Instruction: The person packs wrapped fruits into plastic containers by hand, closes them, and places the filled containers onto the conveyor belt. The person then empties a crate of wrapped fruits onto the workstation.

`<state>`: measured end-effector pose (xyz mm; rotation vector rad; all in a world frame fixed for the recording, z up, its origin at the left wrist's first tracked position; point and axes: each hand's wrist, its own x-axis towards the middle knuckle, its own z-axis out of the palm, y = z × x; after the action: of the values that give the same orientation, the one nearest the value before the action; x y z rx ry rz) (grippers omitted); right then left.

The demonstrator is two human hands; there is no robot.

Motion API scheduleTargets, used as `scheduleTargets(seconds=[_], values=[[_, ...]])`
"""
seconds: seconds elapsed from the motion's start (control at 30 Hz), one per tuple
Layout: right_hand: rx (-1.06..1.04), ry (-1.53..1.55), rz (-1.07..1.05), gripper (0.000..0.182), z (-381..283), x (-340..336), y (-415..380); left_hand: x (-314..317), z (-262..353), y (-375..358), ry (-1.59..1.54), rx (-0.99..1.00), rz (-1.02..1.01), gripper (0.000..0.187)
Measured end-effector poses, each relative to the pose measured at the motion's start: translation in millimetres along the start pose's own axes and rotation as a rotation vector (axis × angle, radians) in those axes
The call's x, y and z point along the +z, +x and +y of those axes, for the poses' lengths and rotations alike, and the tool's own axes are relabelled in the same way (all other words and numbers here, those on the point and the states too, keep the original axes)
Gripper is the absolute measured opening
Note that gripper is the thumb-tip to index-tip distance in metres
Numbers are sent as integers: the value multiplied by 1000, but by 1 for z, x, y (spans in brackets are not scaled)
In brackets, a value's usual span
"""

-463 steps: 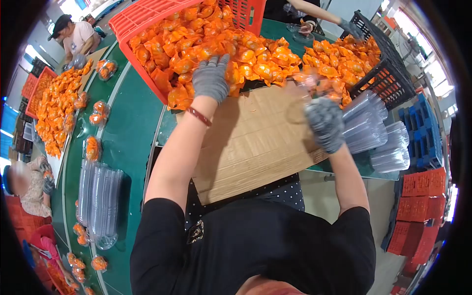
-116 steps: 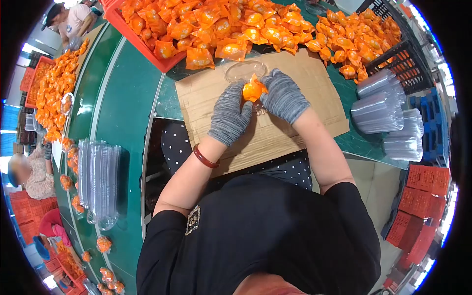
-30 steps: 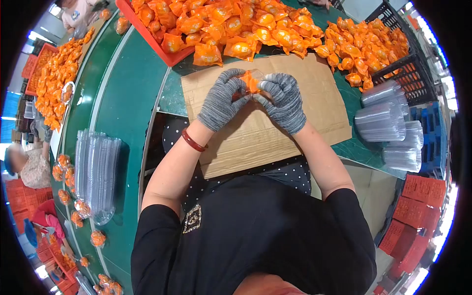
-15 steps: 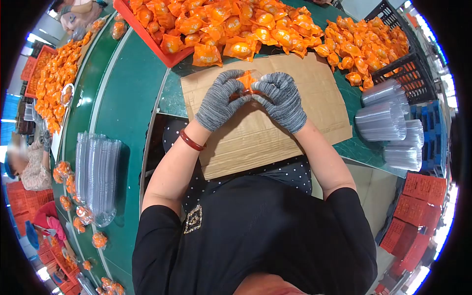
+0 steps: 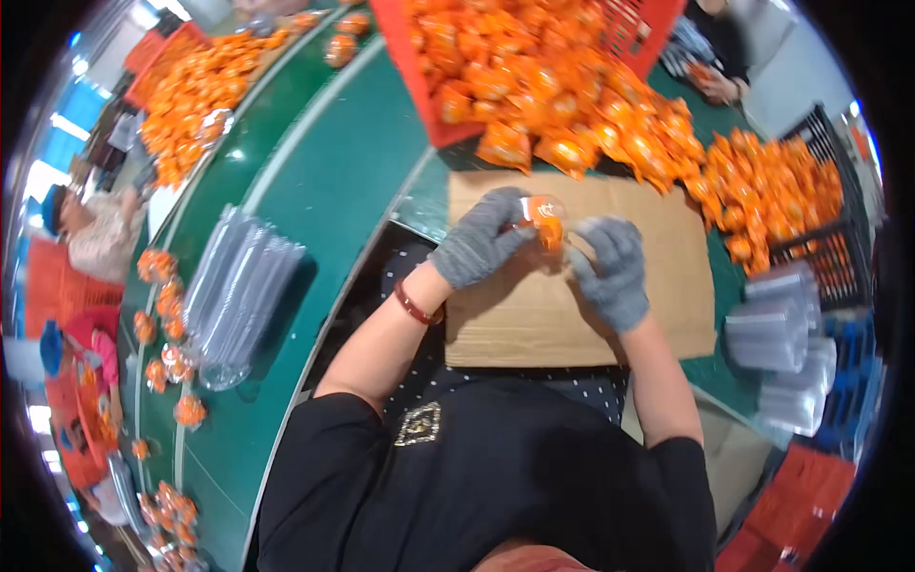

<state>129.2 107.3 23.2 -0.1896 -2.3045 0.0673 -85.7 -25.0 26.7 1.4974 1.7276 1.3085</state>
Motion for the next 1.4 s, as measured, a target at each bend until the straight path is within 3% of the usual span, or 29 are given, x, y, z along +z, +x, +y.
scheduleTargets(seconds=[0.07,0.17,0.23,0.3,0.33,0.37,0.4,0.43,0.47,0.53,0.6,0.63,0.7,0.77,0.83,0.87,0.9,0.93,0.97,1.0,1.03,1.07,1.1,1.13,1.17,1.23,1.3,1.4], values=[[136,-3,66,45,-7,-18,-5,-34,-46,-15,-288,-248,250,31],[293,47,43,42,11,-22,-33,-104,-45,-6,-1454,-372,493,40],[455,196,31,41,10,-16,-37,-159,-127,-1,-1731,-237,689,43],[541,240,-15,39,13,-13,-45,-194,-129,13,-1343,-313,1160,51],[508,206,-37,38,11,-18,-43,-208,-138,26,-1264,-244,1330,49],[480,171,-59,37,7,-22,-41,-230,-211,33,-1040,-66,1355,45],[458,132,-79,37,3,-29,-41,-221,-169,39,-1015,-60,1555,24],[427,57,-93,36,1,-38,-43,-238,-204,45,-1133,-153,1556,13],[413,17,-75,36,2,-47,-46,-219,-164,50,-1053,-138,1545,9],[414,-106,-45,36,7,-76,-59,-185,-136,47,-1004,72,1224,15],[422,-340,26,36,8,-121,-56,-133,-75,48,-619,-186,1117,16],[420,-452,51,36,8,-148,-53,-104,-44,53,-631,-34,1193,16],[596,-713,-20,37,11,-203,-40,-88,-56,59,-672,-15,1111,18],[701,-1041,-11,45,32,-240,-61,-64,-43,59,-546,32,852,19],[788,-1141,-48,56,63,-273,-101,-60,-51,54,-369,44,623,21],[972,-1125,-265,54,47,-284,-77,-42,-39,60,-463,76,675,20],[1001,-913,-225,46,79,-298,-117,-41,-43,63,-361,54,535,19],[983,-908,-256,38,84,-303,-120,-43,-88,74,-207,131,494,19],[1011,-942,-349,36,65,-299,-96,-31,-83,77,-264,120,481,18],[798,-912,-361,35,65,-300,-99,-22,-82,81,-292,104,481,20],[517,-832,-500,33,72,-306,-110,-20,-89,87,-101,118,471,25],[970,-569,-363,31,69,-299,-102,-14,-98,93,-12,18,465,34],[956,-585,-382,31,63,-296,-89,-7,-105,101,120,54,491,50],[946,-608,-400,31,58,-295,-82,-6,-85,101,483,52,477,67],[980,-571,-402,31,60,-296,-84,-5,-65,104,558,-1,425,83],[1060,-509,-396,31,67,-308,-94,7,-47,113,631,-88,423,89],[918,-629,-531,31,73,-320,-104,17,-21,121,657,-188,372,97],[922,-819,-543,32,72,-316,-106,29,-34,135,597,-106,452,94]])
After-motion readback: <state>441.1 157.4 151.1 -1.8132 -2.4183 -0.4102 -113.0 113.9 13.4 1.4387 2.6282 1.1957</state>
